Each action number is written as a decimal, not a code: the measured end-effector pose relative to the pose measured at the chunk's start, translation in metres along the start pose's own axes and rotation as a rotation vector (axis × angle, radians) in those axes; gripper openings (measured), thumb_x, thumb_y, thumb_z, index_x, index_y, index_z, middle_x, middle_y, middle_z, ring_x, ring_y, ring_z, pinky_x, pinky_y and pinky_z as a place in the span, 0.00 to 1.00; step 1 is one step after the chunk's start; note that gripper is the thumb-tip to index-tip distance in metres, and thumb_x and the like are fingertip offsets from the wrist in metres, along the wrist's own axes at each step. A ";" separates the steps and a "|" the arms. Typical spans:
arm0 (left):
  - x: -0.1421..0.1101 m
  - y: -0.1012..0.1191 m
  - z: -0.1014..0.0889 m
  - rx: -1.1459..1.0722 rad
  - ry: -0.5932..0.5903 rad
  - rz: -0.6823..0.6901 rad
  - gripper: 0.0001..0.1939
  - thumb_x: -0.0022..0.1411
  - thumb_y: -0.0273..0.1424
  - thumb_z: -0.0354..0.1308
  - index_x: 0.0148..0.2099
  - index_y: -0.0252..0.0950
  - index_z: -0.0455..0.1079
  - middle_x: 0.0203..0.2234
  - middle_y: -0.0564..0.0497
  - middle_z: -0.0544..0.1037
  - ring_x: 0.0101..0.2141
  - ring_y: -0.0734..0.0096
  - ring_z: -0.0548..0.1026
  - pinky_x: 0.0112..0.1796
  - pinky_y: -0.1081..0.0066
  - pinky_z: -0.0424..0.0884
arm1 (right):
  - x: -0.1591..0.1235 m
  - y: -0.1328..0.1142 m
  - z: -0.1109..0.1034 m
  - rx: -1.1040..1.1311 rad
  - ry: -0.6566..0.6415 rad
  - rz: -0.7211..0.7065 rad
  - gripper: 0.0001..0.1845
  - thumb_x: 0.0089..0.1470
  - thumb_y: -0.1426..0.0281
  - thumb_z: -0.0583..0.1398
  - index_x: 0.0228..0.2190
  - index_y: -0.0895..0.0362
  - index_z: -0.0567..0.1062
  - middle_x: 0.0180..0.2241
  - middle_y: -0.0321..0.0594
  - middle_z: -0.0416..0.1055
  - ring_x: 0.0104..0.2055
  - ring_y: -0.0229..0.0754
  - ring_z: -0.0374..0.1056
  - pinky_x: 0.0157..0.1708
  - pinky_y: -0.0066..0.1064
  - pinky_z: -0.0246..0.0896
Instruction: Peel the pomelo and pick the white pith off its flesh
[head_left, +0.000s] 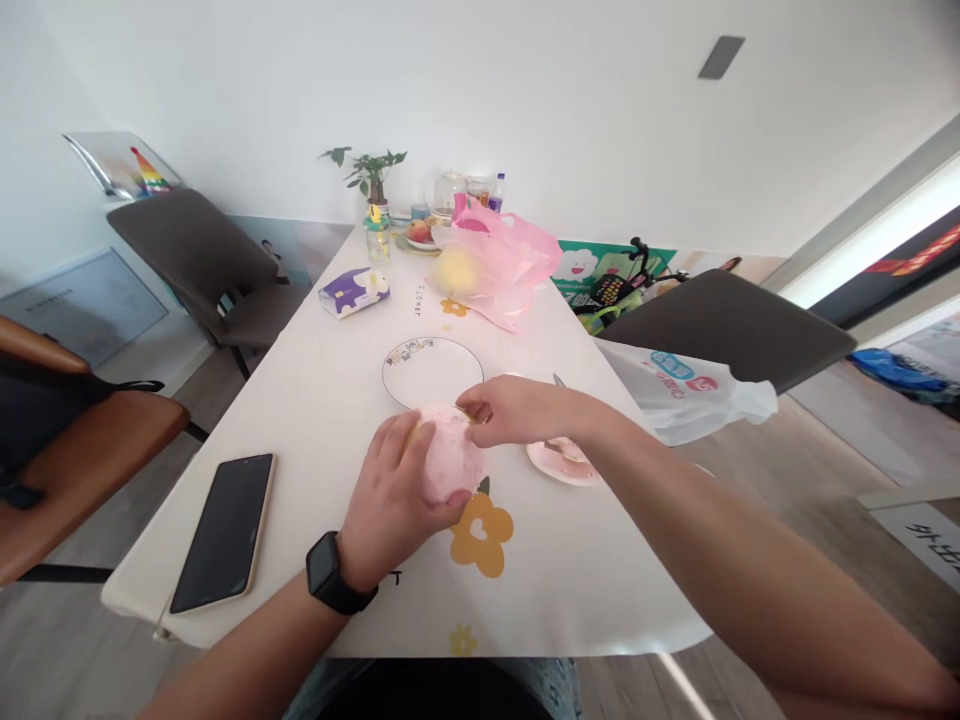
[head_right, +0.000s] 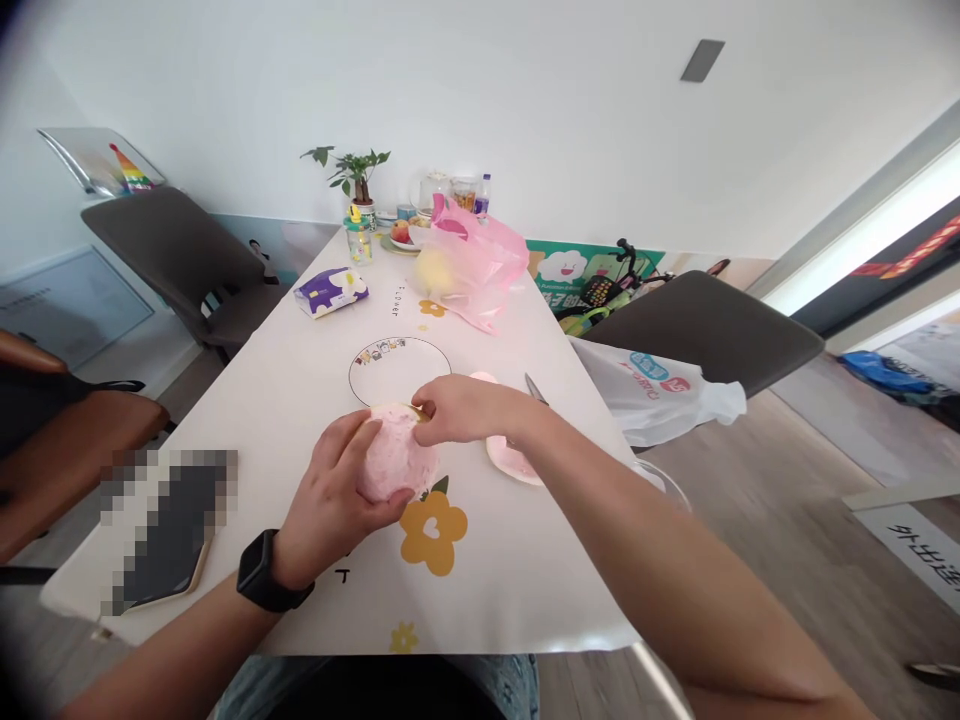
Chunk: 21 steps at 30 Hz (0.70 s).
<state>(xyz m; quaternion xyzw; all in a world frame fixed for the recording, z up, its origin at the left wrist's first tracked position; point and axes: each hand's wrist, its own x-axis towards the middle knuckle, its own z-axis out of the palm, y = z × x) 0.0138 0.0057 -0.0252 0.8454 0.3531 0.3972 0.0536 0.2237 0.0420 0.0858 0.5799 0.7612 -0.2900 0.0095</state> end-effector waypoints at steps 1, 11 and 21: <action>0.000 0.000 0.000 -0.002 -0.009 0.008 0.35 0.55 0.37 0.66 0.61 0.36 0.58 0.57 0.36 0.66 0.58 0.44 0.66 0.57 0.46 0.67 | 0.003 0.001 -0.004 -0.024 -0.046 -0.023 0.08 0.47 0.65 0.61 0.24 0.54 0.66 0.23 0.31 0.63 0.24 0.36 0.56 0.24 0.31 0.47; -0.001 0.001 0.007 -0.017 -0.004 0.020 0.35 0.53 0.35 0.67 0.60 0.34 0.59 0.58 0.35 0.67 0.59 0.40 0.64 0.58 0.44 0.66 | 0.016 0.003 0.003 -0.222 -0.019 -0.046 0.04 0.48 0.69 0.59 0.29 0.54 0.69 0.27 0.38 0.71 0.29 0.41 0.63 0.25 0.33 0.46; -0.003 -0.007 0.003 -0.050 0.053 0.007 0.35 0.54 0.36 0.66 0.61 0.34 0.58 0.56 0.35 0.67 0.57 0.43 0.66 0.57 0.45 0.67 | 0.007 0.007 0.009 -0.039 0.025 -0.048 0.13 0.52 0.69 0.58 0.40 0.54 0.77 0.36 0.40 0.77 0.35 0.44 0.70 0.29 0.31 0.56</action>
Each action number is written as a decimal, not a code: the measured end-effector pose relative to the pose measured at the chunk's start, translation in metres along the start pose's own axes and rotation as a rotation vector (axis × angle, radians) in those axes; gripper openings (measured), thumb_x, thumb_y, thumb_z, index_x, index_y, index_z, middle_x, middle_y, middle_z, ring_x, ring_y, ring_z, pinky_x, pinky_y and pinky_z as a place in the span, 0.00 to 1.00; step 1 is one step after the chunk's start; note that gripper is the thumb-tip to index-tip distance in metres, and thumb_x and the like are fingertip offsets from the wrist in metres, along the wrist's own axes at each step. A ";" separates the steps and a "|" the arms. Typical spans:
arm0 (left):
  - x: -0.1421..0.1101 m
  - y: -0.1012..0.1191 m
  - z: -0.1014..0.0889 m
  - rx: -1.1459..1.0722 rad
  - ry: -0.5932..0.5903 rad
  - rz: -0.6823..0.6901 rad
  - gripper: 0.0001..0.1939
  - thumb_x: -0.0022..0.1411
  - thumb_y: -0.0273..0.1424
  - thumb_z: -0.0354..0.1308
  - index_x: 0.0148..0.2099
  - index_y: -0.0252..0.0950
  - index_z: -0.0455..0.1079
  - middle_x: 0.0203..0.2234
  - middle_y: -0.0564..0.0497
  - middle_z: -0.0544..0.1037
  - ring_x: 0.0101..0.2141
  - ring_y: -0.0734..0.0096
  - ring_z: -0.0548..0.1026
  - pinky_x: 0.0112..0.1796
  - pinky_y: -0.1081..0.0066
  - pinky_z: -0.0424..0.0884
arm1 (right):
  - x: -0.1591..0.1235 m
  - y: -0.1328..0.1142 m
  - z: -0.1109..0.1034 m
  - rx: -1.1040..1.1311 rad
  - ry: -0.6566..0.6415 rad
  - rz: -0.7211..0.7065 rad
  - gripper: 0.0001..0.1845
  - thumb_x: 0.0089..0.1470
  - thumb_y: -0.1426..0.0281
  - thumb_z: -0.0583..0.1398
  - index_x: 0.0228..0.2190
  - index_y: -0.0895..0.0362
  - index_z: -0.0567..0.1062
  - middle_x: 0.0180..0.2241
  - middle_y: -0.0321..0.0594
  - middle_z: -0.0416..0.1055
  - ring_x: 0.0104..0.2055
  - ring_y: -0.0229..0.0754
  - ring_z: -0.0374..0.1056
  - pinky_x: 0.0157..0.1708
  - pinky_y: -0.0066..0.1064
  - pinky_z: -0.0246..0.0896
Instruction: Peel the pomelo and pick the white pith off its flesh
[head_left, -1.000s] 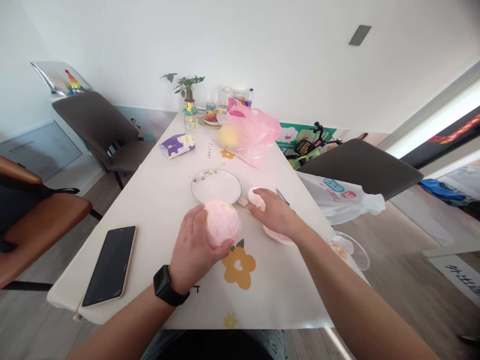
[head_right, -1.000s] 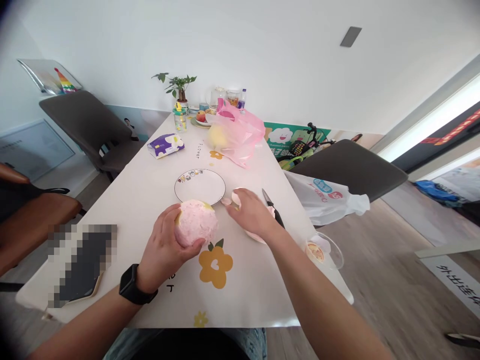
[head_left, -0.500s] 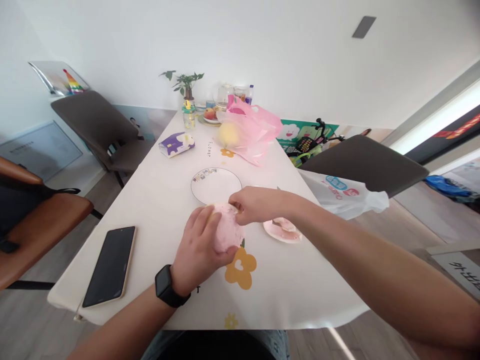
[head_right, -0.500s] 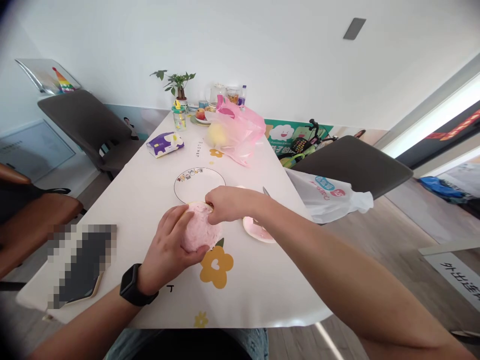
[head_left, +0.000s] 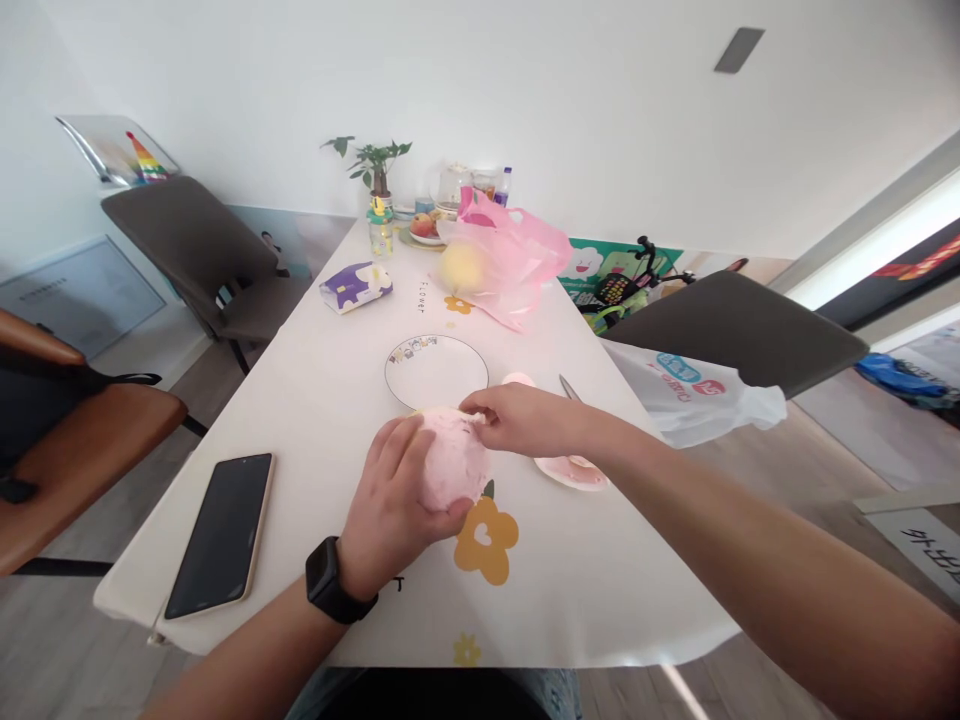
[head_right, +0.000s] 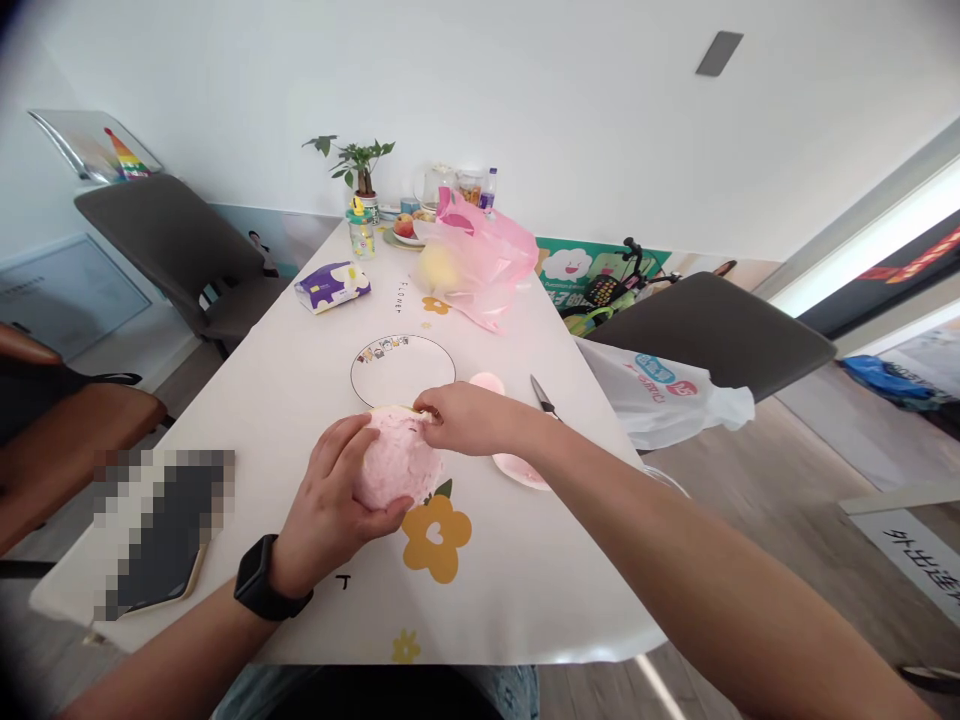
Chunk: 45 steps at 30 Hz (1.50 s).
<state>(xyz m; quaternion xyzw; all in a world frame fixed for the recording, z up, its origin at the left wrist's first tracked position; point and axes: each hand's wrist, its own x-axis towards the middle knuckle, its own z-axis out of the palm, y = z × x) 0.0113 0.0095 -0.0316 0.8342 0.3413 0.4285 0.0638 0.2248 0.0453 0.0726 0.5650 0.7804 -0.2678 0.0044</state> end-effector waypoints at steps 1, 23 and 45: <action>0.000 -0.001 -0.001 -0.005 -0.002 -0.007 0.36 0.54 0.36 0.67 0.61 0.34 0.58 0.57 0.36 0.66 0.58 0.44 0.66 0.57 0.45 0.68 | 0.001 0.000 0.001 -0.001 0.008 0.013 0.13 0.53 0.69 0.57 0.39 0.54 0.77 0.35 0.40 0.77 0.34 0.44 0.70 0.29 0.31 0.56; 0.000 -0.005 -0.003 -0.029 0.030 -0.093 0.35 0.55 0.37 0.66 0.62 0.38 0.56 0.57 0.38 0.67 0.57 0.46 0.69 0.55 0.46 0.70 | 0.018 -0.003 0.047 0.029 0.438 0.154 0.13 0.63 0.69 0.50 0.29 0.56 0.70 0.34 0.44 0.74 0.37 0.44 0.68 0.35 0.33 0.55; -0.008 -0.016 -0.004 -0.062 0.044 -0.260 0.35 0.54 0.36 0.67 0.61 0.39 0.57 0.58 0.39 0.66 0.59 0.48 0.67 0.58 0.46 0.67 | -0.014 0.066 0.062 0.362 0.823 0.470 0.20 0.59 0.69 0.50 0.48 0.53 0.75 0.45 0.45 0.77 0.47 0.52 0.73 0.49 0.46 0.67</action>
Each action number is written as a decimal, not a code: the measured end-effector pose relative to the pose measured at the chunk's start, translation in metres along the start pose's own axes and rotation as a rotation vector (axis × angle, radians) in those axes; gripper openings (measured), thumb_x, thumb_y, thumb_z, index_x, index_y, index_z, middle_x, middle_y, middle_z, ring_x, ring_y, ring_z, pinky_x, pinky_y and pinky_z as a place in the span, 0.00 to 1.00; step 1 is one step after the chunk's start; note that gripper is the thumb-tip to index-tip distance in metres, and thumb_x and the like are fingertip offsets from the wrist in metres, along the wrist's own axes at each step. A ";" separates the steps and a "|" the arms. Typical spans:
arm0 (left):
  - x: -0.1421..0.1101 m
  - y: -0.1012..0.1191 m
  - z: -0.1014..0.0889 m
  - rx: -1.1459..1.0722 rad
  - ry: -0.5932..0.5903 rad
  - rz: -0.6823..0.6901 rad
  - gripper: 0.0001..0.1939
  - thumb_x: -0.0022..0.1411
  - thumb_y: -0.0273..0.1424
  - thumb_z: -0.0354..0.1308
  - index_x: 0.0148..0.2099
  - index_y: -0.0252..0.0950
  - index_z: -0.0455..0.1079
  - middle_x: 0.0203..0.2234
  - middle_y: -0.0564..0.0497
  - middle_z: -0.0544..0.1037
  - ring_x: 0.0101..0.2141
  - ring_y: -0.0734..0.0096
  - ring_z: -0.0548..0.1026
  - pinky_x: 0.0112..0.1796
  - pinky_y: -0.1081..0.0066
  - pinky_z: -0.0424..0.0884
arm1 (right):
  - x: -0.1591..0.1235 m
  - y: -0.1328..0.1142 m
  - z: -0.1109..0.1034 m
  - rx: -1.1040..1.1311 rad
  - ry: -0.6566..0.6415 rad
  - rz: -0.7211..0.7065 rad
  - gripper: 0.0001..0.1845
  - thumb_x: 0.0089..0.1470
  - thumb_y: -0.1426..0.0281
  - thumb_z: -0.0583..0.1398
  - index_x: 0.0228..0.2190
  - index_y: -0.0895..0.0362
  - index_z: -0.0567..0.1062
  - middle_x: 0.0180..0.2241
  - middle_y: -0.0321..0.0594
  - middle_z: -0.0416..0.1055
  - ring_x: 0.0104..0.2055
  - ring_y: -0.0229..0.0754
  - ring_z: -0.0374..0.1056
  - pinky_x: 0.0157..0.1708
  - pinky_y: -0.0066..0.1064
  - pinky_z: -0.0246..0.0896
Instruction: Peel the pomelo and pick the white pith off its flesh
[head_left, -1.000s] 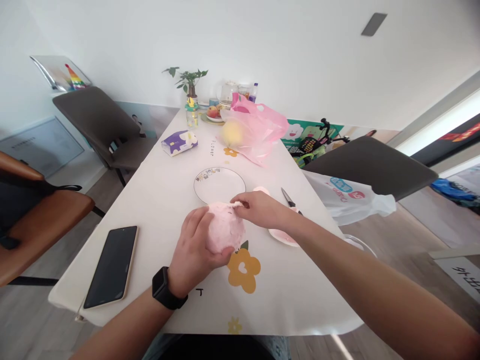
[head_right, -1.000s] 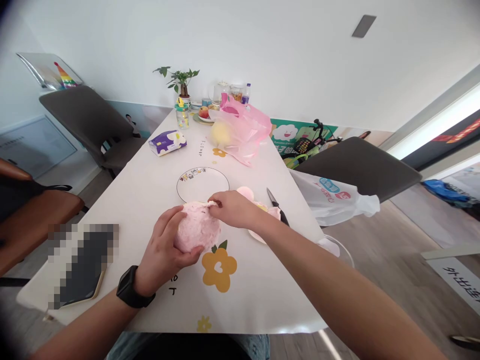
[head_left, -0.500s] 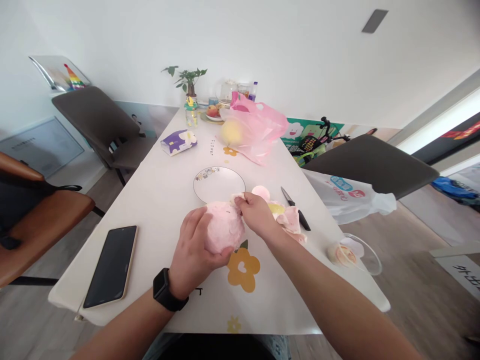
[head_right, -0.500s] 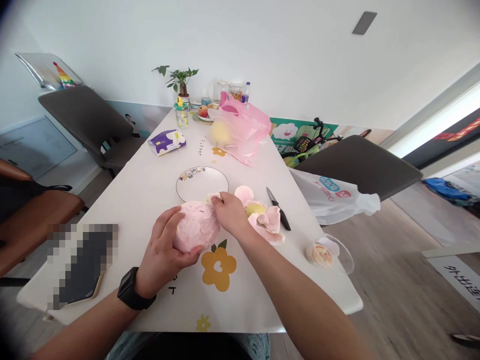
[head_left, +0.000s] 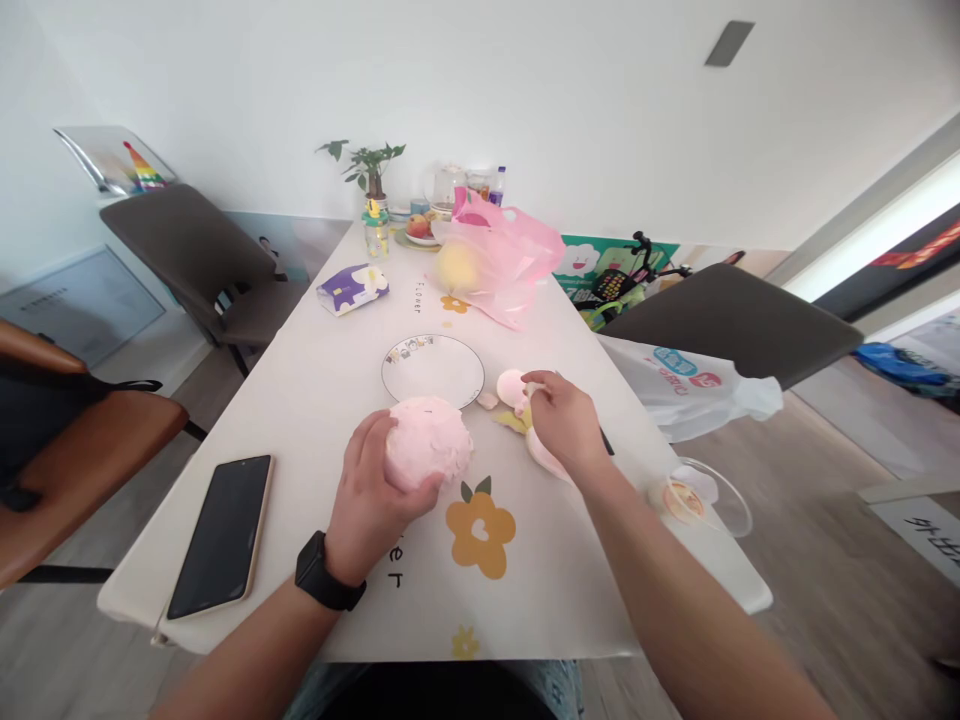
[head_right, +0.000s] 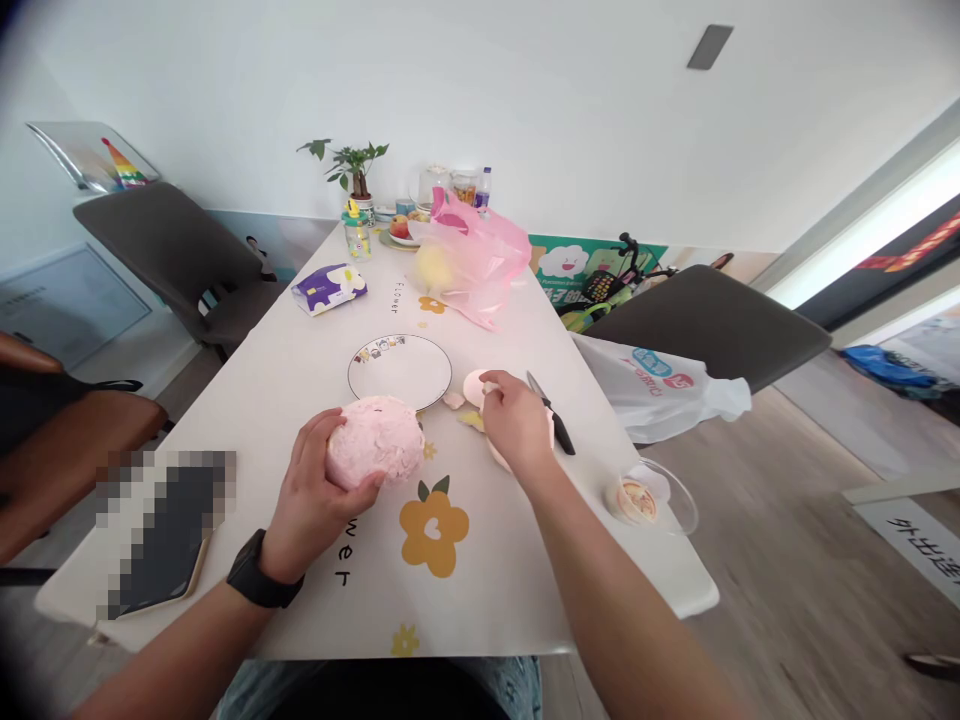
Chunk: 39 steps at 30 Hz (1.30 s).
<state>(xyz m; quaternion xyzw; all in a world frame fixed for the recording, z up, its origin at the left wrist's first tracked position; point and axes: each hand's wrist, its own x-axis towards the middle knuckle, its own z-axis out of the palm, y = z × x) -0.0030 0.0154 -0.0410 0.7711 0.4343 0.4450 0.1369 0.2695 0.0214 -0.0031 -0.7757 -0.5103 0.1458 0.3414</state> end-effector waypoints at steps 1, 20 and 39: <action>0.001 0.000 0.000 0.004 -0.006 -0.007 0.35 0.54 0.36 0.67 0.61 0.39 0.57 0.58 0.40 0.67 0.59 0.48 0.67 0.58 0.46 0.67 | 0.005 0.003 -0.008 -0.142 -0.014 -0.066 0.20 0.58 0.71 0.50 0.47 0.56 0.77 0.47 0.48 0.76 0.52 0.54 0.71 0.54 0.48 0.64; 0.024 -0.010 -0.027 -0.051 -0.337 -0.223 0.43 0.57 0.45 0.66 0.68 0.40 0.53 0.62 0.36 0.65 0.61 0.44 0.67 0.56 0.46 0.68 | -0.029 -0.050 -0.005 0.165 -0.704 -0.313 0.19 0.55 0.65 0.62 0.49 0.54 0.74 0.46 0.43 0.74 0.44 0.45 0.71 0.42 0.38 0.67; 0.027 -0.003 -0.018 -0.145 -0.331 -0.272 0.41 0.51 0.44 0.69 0.63 0.40 0.59 0.58 0.41 0.68 0.57 0.48 0.69 0.54 0.49 0.70 | -0.042 -0.054 0.001 -0.065 -0.602 -0.428 0.24 0.52 0.75 0.56 0.52 0.55 0.69 0.51 0.47 0.70 0.48 0.49 0.66 0.43 0.37 0.59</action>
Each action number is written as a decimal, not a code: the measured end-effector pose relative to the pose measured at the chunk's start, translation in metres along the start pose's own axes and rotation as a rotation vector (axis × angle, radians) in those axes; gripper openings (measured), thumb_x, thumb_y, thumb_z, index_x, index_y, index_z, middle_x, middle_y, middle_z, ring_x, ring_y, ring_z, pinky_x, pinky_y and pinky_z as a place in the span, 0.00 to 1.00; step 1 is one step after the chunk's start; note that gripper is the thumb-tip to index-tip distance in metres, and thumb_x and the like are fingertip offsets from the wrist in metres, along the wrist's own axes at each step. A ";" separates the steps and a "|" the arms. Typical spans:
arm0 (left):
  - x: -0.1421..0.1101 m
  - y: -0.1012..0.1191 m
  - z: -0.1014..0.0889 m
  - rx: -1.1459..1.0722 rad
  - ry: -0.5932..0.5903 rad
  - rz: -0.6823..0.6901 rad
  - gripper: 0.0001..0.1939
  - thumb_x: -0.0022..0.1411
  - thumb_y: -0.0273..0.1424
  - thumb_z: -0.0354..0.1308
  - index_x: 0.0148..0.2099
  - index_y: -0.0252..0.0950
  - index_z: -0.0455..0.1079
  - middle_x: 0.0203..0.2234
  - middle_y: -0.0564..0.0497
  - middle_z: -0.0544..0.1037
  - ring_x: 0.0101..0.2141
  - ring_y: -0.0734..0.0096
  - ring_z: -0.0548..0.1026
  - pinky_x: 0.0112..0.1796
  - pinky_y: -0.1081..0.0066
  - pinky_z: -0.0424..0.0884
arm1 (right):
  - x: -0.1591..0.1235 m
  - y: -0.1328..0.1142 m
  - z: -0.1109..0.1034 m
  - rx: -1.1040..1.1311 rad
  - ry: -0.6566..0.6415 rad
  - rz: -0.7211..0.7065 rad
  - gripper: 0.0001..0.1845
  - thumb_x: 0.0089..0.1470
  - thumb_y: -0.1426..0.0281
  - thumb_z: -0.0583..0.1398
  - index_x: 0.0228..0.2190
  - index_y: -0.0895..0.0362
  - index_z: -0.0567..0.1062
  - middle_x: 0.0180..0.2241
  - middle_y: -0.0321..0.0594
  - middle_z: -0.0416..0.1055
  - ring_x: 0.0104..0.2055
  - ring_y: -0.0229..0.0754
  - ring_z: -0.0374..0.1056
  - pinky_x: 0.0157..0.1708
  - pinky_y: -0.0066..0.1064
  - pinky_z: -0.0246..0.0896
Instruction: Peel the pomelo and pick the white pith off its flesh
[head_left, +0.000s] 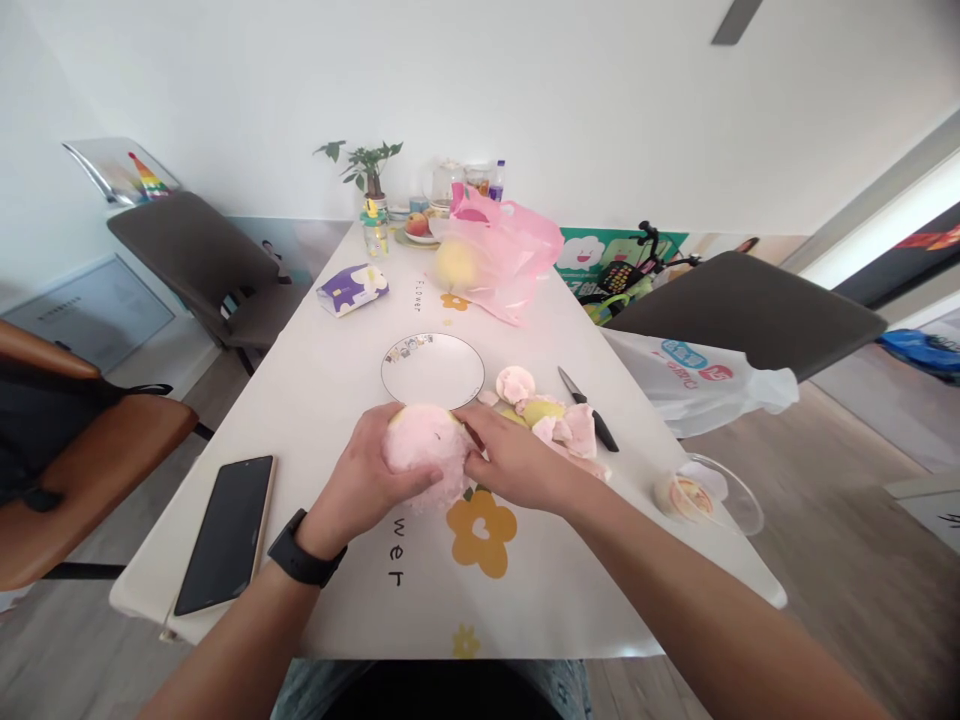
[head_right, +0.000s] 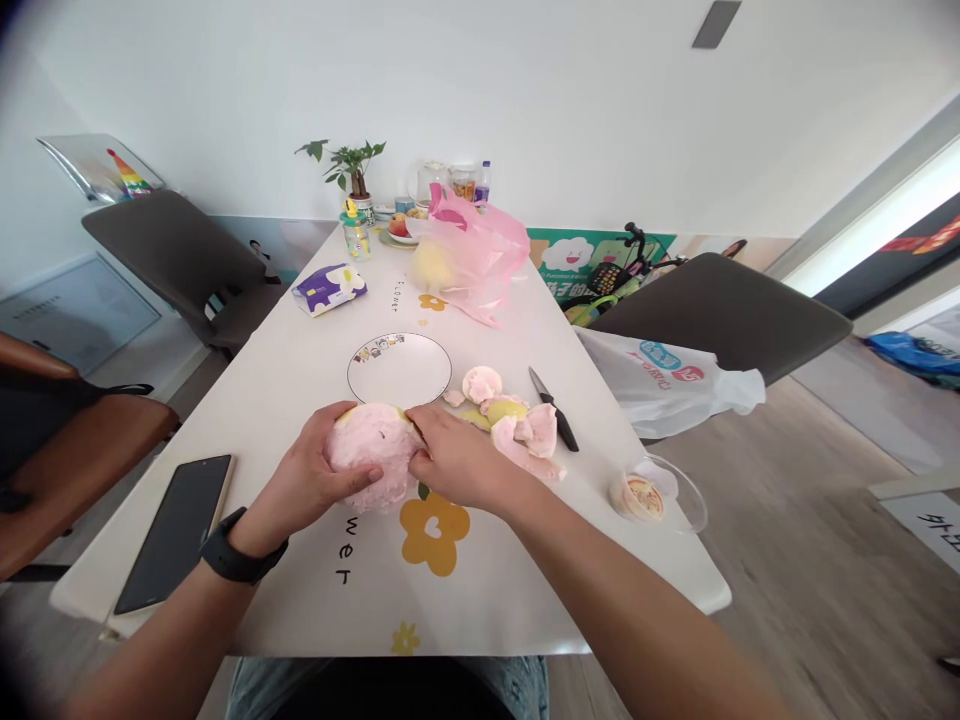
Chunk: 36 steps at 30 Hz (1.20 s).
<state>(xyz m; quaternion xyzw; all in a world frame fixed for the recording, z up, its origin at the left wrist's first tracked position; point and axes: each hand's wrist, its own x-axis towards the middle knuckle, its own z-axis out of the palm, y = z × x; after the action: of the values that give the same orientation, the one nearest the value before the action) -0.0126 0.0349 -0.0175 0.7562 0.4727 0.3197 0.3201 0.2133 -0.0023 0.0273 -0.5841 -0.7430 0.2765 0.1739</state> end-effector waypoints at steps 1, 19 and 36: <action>0.001 -0.001 0.000 -0.007 -0.004 -0.006 0.41 0.51 0.44 0.70 0.63 0.40 0.59 0.58 0.41 0.68 0.57 0.48 0.69 0.54 0.49 0.70 | 0.001 0.000 0.001 -0.009 0.002 -0.011 0.23 0.53 0.75 0.55 0.52 0.56 0.69 0.52 0.48 0.70 0.49 0.49 0.66 0.44 0.38 0.60; 0.007 0.004 -0.005 -0.039 -0.078 -0.059 0.41 0.51 0.46 0.69 0.63 0.41 0.59 0.60 0.41 0.66 0.59 0.47 0.66 0.57 0.48 0.65 | 0.011 0.000 -0.018 -0.241 -0.169 -0.016 0.21 0.57 0.71 0.55 0.53 0.58 0.68 0.44 0.51 0.75 0.40 0.51 0.71 0.33 0.36 0.59; 0.007 -0.018 -0.005 -0.228 -0.074 -0.090 0.43 0.50 0.48 0.69 0.63 0.39 0.60 0.59 0.39 0.69 0.56 0.45 0.70 0.54 0.50 0.69 | 0.024 0.027 0.036 0.567 0.159 0.110 0.19 0.52 0.74 0.52 0.45 0.52 0.73 0.35 0.36 0.72 0.35 0.42 0.66 0.35 0.32 0.60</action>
<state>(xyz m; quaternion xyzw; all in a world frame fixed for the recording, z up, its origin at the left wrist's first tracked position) -0.0229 0.0480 -0.0274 0.7041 0.4546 0.3288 0.4353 0.2071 0.0175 -0.0190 -0.5713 -0.5874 0.4356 0.3726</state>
